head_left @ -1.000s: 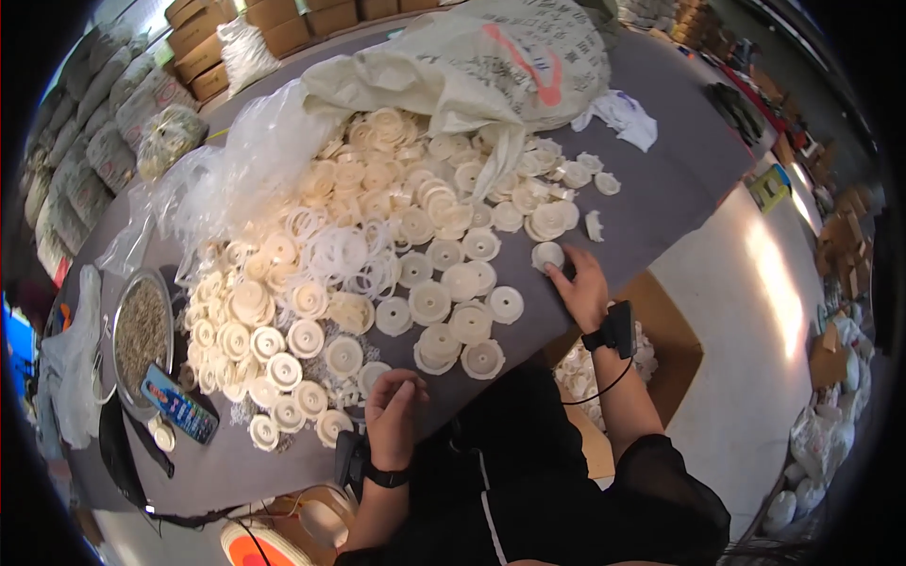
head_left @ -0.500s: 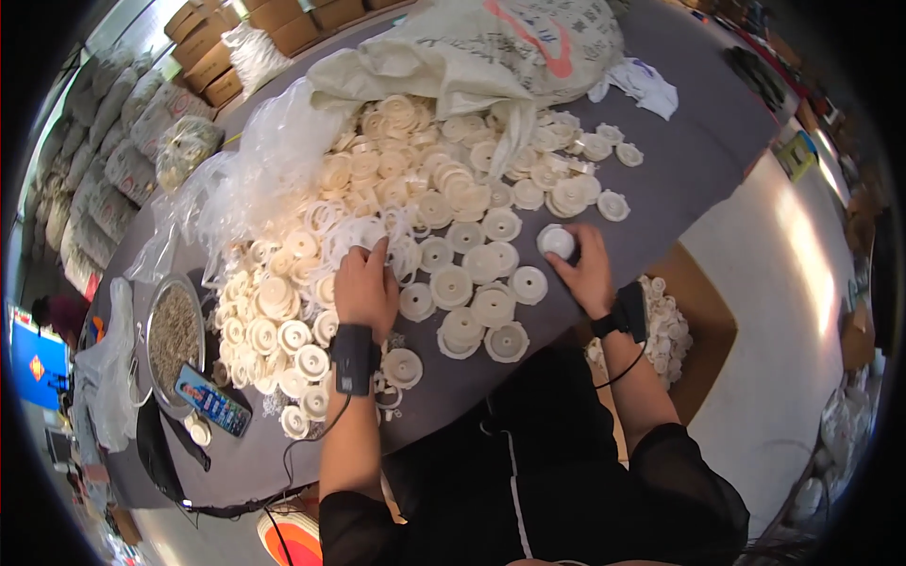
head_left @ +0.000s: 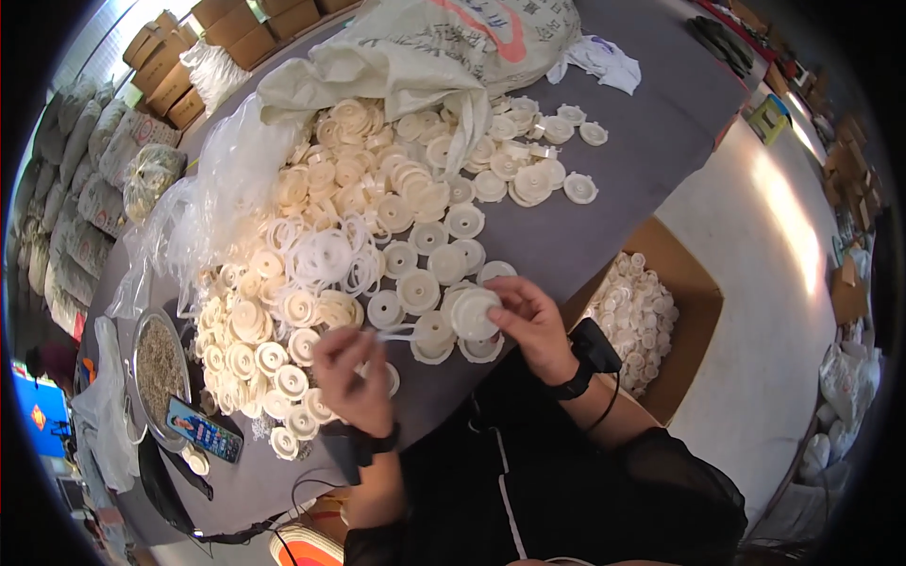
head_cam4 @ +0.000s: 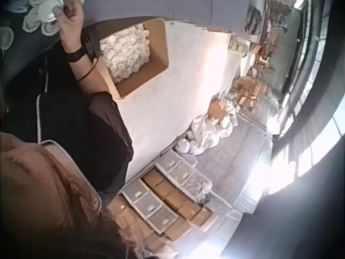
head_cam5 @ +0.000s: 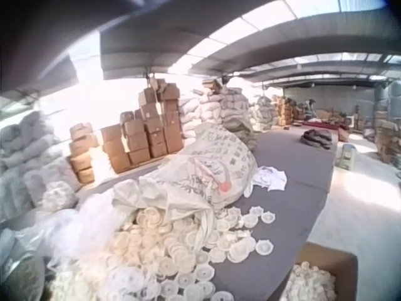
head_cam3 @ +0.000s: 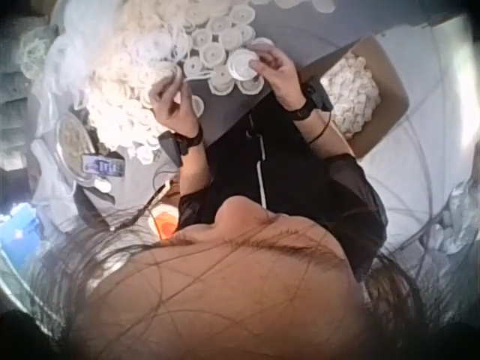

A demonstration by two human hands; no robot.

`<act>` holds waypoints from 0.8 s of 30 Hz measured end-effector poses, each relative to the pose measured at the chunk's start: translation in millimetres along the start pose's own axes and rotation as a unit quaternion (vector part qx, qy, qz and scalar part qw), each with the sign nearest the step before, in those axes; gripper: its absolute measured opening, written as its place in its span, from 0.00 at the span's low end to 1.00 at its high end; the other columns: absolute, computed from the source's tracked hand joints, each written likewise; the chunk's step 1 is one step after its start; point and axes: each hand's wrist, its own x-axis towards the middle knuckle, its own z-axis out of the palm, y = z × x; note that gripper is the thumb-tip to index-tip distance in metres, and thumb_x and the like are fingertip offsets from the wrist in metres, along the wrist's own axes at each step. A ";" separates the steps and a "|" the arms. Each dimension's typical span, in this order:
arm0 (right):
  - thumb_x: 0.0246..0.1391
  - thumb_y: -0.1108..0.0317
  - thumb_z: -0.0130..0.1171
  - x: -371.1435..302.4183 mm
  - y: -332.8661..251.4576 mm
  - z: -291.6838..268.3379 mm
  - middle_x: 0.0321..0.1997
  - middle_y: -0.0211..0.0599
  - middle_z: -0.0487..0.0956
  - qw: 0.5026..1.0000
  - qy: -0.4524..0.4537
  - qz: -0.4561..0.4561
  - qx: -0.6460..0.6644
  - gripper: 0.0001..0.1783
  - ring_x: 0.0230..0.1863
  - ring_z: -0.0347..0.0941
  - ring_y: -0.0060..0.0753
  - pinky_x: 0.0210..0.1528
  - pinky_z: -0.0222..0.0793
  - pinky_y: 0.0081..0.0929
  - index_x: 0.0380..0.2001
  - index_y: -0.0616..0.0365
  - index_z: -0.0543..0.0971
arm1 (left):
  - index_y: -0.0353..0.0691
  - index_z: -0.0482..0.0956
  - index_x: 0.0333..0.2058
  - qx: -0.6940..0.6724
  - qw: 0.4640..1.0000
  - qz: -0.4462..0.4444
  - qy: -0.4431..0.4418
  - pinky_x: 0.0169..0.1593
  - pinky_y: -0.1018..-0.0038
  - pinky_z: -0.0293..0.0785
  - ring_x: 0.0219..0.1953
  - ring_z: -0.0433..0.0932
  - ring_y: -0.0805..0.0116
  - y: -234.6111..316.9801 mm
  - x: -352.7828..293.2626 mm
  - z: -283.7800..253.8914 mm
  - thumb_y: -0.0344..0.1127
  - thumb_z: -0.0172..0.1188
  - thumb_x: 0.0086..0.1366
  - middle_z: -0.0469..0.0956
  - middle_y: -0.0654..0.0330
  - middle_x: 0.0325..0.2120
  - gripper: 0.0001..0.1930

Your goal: The person inspects and sorts white plastic rings and plastic components by hand on a work table.

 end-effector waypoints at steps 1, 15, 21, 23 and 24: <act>0.49 0.73 0.53 -1.8 1.8 6.0 0.38 0.29 0.72 1.000 -0.004 0.004 0.000 0.15 0.34 0.68 0.17 0.30 0.66 0.15 0.42 0.59 0.69 | 0.39 0.78 0.30 0.017 0.999 0.029 -0.017 0.35 0.78 0.68 0.32 0.70 0.67 2.8 -9.4 2.4 0.19 0.61 0.42 0.71 0.59 0.31 0.13; 0.50 0.73 0.52 -18.2 16.2 25.8 0.41 0.31 0.72 0.997 -0.021 0.048 0.061 0.16 0.41 0.67 0.20 0.39 0.63 0.16 0.44 0.62 0.69 | 0.41 0.78 0.31 0.026 0.978 0.152 -0.138 0.30 0.71 0.69 0.28 0.73 0.62 9.8 -48.5 12.2 0.22 0.62 0.39 0.73 0.59 0.33 0.15; 0.50 0.72 0.53 -21.4 16.4 25.3 0.41 0.30 0.72 1.000 -0.019 0.014 0.011 0.16 0.40 0.67 0.18 0.37 0.62 0.15 0.43 0.62 0.69 | 0.39 0.77 0.28 -0.027 0.986 0.085 -0.138 0.31 0.71 0.69 0.30 0.73 0.59 16.1 -54.2 12.6 0.22 0.63 0.39 0.73 0.56 0.32 0.13; 0.50 0.73 0.53 -22.5 15.8 25.6 0.40 0.31 0.72 1.000 -0.017 0.018 0.016 0.15 0.41 0.67 0.18 0.39 0.63 0.15 0.43 0.62 0.69 | 0.37 0.75 0.32 -0.034 0.985 0.076 -0.150 0.35 0.74 0.69 0.31 0.72 0.63 16.6 -56.1 12.1 0.18 0.60 0.41 0.71 0.55 0.33 0.16; 0.50 0.73 0.52 -23.1 14.9 26.6 0.41 0.31 0.72 1.000 -0.015 0.002 0.015 0.15 0.42 0.67 0.19 0.41 0.63 0.16 0.43 0.62 0.69 | 0.37 0.75 0.32 -0.035 0.985 0.077 -0.150 0.35 0.74 0.69 0.31 0.72 0.63 18.4 -57.0 13.1 0.18 0.60 0.41 0.71 0.55 0.33 0.16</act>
